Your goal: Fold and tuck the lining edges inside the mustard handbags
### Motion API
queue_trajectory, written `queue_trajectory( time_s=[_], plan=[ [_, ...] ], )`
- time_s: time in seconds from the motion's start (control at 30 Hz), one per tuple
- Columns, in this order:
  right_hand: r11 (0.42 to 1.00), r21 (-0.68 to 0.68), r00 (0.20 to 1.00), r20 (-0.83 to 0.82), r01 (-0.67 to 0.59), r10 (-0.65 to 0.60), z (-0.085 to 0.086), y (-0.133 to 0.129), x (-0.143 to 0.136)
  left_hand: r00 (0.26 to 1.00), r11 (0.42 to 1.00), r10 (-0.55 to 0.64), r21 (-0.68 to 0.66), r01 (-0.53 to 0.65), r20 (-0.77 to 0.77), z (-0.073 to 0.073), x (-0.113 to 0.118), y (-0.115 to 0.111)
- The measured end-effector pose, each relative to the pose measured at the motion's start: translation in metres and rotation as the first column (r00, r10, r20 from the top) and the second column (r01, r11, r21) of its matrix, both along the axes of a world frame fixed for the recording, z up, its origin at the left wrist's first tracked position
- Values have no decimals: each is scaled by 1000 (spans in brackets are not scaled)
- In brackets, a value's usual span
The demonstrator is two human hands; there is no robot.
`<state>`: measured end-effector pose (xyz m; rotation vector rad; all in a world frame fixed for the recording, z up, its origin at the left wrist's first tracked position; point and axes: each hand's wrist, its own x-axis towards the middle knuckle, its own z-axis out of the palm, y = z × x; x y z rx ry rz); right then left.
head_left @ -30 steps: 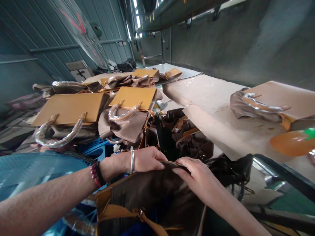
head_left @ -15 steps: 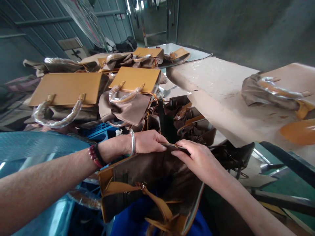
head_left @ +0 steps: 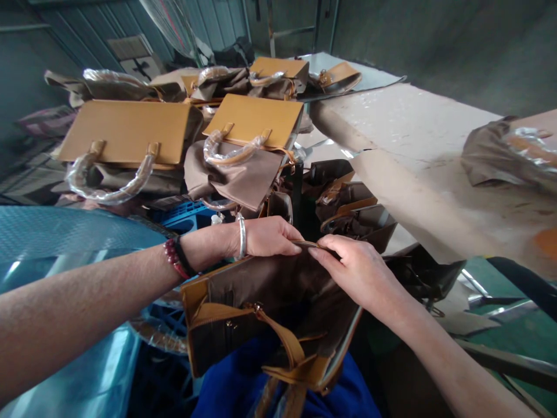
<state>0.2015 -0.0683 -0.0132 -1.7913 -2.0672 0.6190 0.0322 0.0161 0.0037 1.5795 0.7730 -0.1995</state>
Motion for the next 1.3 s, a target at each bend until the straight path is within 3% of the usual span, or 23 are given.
queue_trajectory(
  time_s=[0.23, 0.47, 0.6, 0.83, 1.03, 1.2, 1.3],
  plan=[
    [1000, 10, 999, 45, -17, 17, 2, 2, -2, 999, 999, 15, 44, -14, -38, 6, 1, -3],
    [1000, -11, 1000, 13, -10, 10, 2, 0, 1, 996, 999, 24, -40, -28, -87, 15, 6, -7],
    [1000, -15, 999, -39, 0, -1, 0, -2, 4, 1000, 995, 21, -101, -21, 1, 9, 14, -4],
    [999, -32, 989, -147, 14, -19, -2, -2, 7, 994, 994, -106, 10, 107, -38, 1, 28, 2],
    [997, -59, 925, -374, 42, -61, -6, -6, 20, 998, 997, -56, -54, 56, 5, -8, 24, 10],
    [985, -79, 951, -260, 151, -166, -18, -7, 21, 1000, 999, 9, -53, -10, -17, -16, 15, 13],
    [959, -200, 944, -225, 199, -243, -16, -9, 21, 998, 997, 58, -59, -58, 1, -17, 8, 12]
  ],
)
